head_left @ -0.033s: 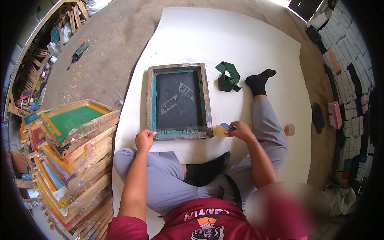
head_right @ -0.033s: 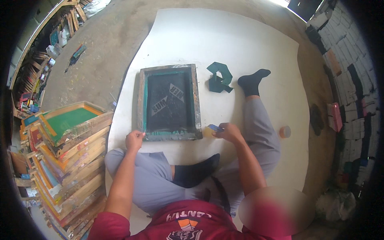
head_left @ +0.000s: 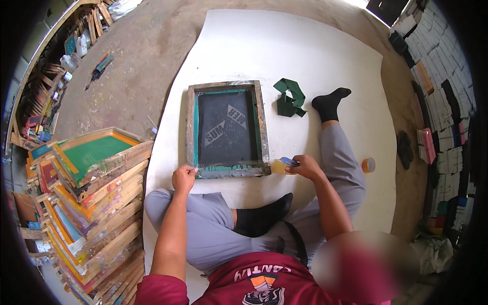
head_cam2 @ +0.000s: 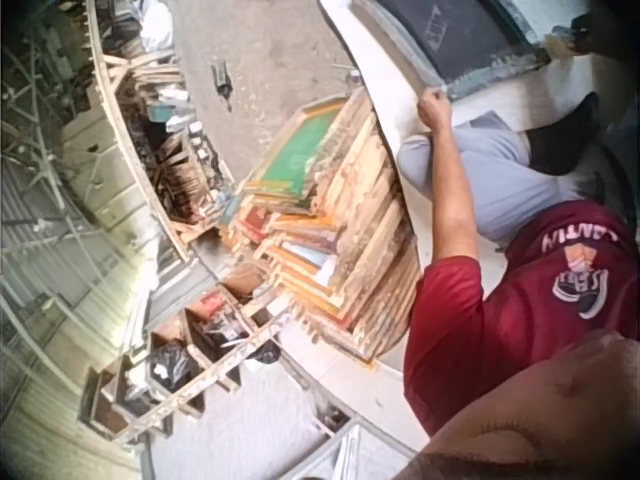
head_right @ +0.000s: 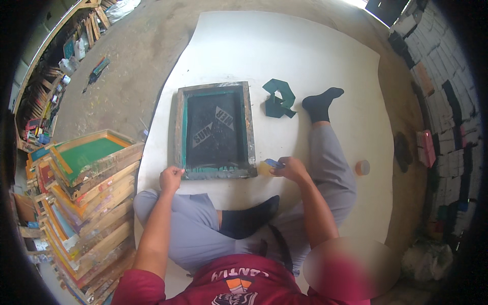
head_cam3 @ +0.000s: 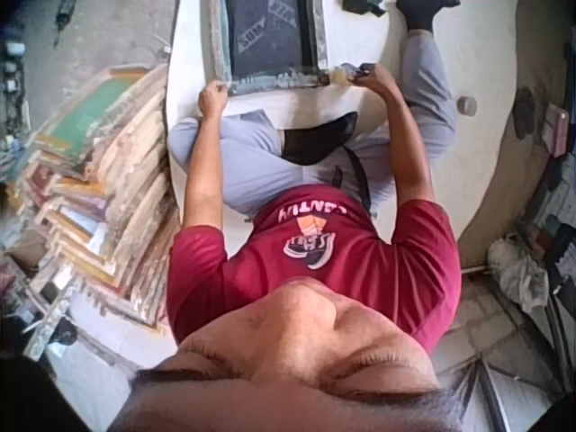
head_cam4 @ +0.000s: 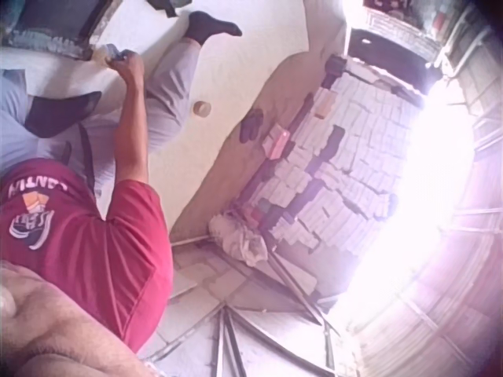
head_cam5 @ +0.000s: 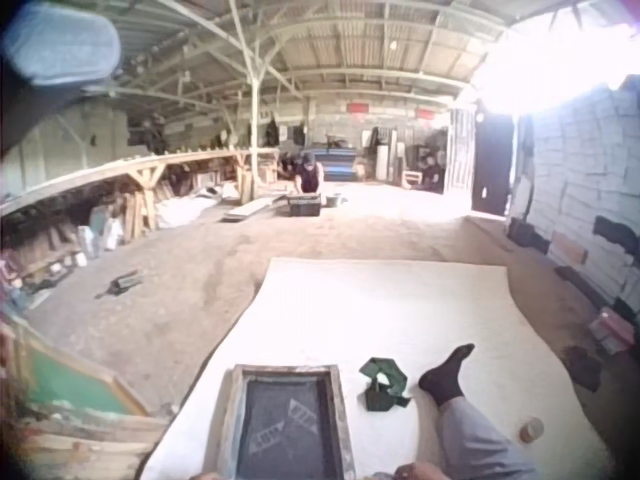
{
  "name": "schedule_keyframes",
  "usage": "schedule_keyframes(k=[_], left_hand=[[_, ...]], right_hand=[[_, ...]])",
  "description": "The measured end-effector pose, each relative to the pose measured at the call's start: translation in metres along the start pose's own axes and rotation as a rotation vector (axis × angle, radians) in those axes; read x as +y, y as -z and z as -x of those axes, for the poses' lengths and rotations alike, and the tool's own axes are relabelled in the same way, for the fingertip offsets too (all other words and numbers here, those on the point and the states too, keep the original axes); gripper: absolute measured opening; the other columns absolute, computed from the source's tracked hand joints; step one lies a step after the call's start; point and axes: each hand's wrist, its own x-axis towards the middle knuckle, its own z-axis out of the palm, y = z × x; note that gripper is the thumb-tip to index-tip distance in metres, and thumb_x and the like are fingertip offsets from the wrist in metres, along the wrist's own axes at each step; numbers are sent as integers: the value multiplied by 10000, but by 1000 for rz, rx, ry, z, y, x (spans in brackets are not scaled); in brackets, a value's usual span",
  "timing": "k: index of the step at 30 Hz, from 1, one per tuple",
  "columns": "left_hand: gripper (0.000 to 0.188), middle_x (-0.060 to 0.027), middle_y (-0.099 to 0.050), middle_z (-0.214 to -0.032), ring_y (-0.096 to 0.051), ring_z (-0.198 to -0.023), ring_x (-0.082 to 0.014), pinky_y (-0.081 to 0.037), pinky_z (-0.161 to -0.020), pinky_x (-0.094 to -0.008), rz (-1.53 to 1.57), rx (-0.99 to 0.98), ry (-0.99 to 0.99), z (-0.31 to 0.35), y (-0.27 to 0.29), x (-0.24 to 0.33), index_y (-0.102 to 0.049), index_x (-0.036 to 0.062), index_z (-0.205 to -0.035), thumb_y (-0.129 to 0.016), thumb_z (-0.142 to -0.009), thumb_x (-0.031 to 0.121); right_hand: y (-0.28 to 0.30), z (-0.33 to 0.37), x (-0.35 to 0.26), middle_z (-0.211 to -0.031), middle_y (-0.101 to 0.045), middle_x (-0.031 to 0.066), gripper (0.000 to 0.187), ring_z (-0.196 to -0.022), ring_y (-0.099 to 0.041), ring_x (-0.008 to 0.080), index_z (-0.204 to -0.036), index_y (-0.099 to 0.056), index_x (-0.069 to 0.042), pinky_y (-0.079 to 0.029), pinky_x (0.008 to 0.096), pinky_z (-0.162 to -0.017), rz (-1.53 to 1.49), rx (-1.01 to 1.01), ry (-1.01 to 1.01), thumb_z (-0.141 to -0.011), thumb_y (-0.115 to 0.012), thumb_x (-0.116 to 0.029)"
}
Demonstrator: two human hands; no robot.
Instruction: The person sits on the floor and cleans two screen printing frames using a green cloth and tape. They wipe the mesh and edges of a green frame, then switch to a black frame, applying tape to the edges and wiping the mesh surface.
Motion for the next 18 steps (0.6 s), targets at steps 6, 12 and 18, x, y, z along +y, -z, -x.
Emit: schedule_keyframes(k=[6,12,18], left_hand=[[250,-121,-780,-792,-753,-736,-309,-567,-699,-438,61,20,-9,-8,-4,-12,-791,69,-858,-855,-880,310],[214,-108,-765,-745,-735,-679,-251,-551,-639,-385,168,65,-61,-5,1,4,-764,27,-859,-860,-883,216],[204,-93,-729,-709,-690,-632,-191,-531,-615,-340,266,132,-224,6,19,14,-737,2,-865,-852,-899,167]], right_hand=[[22,-1,14,-985,-768,214,600,-938,-738,365,-1077,-791,-17,-536,460,-863,-129,83,0,-751,-898,-509],[21,-40,16,-979,-771,210,517,-967,-731,439,-1213,-724,-150,-559,510,-826,-18,545,-82,-808,-893,-424],[-7,-72,55,-1142,-747,210,645,-1085,-712,423,-1391,-604,-155,-553,533,-893,32,576,-165,-847,-863,-386]])
